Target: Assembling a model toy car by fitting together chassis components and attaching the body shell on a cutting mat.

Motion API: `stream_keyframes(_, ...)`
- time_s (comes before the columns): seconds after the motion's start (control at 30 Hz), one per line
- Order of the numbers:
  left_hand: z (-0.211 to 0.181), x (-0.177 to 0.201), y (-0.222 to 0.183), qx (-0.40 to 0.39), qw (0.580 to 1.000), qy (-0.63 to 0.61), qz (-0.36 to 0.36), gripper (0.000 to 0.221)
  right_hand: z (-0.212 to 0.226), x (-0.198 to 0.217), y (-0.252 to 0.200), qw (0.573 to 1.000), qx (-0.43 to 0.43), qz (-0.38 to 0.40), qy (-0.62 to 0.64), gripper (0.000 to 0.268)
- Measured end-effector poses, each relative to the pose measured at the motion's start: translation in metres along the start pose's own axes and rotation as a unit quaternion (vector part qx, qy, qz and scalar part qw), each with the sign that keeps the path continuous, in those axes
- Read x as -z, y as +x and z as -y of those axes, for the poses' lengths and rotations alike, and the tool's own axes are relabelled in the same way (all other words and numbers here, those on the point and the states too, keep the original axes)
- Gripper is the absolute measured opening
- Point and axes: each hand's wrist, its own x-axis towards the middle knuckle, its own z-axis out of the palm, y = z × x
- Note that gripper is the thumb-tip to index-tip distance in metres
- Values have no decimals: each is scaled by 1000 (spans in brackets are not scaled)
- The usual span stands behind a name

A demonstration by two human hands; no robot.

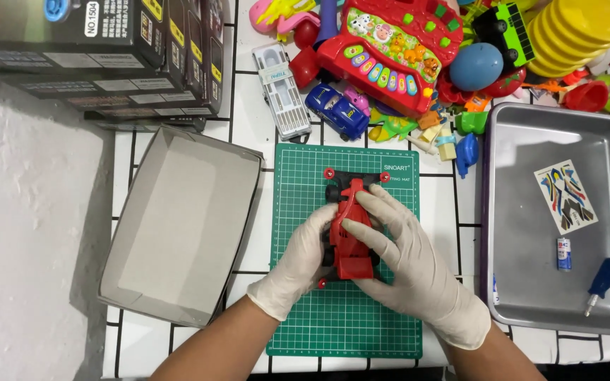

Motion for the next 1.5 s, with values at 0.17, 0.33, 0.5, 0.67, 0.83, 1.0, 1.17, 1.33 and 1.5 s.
stream_keyframes(0.17,6,8,3,-13,999,-17,41,34,0,-2,-2,1000,5,-1,-11,86)
stream_keyframes(0.33,12,15,11,-22,999,-31,37,29,-4,-3,-4,1000,5,-1,-10,87)
stream_keyframes(0.5,18,21,16,-54,995,-34,70,35,-6,-3,-4,1000,-3,-7,-7,81)
stream_keyframes(0.67,14,16,13,-59,997,3,51,34,-10,-2,-5,1000,1,7,0,86)
stream_keyframes(0.83,15,19,19,-53,997,-17,51,33,-13,-2,-5,1000,1,11,17,87)
stream_keyframes(1.0,16,19,18,-43,998,-14,50,32,-17,-2,-6,999,6,19,40,83)
stream_keyframes(1.17,7,7,11,-63,997,15,53,25,-14,2,-2,999,16,3,31,80)
stream_keyframes(1.33,12,11,13,-45,998,14,38,32,-12,3,-3,1000,7,8,24,82)
stream_keyframes(1.5,14,11,14,-108,992,30,61,32,-13,1,-5,999,18,1,40,79)
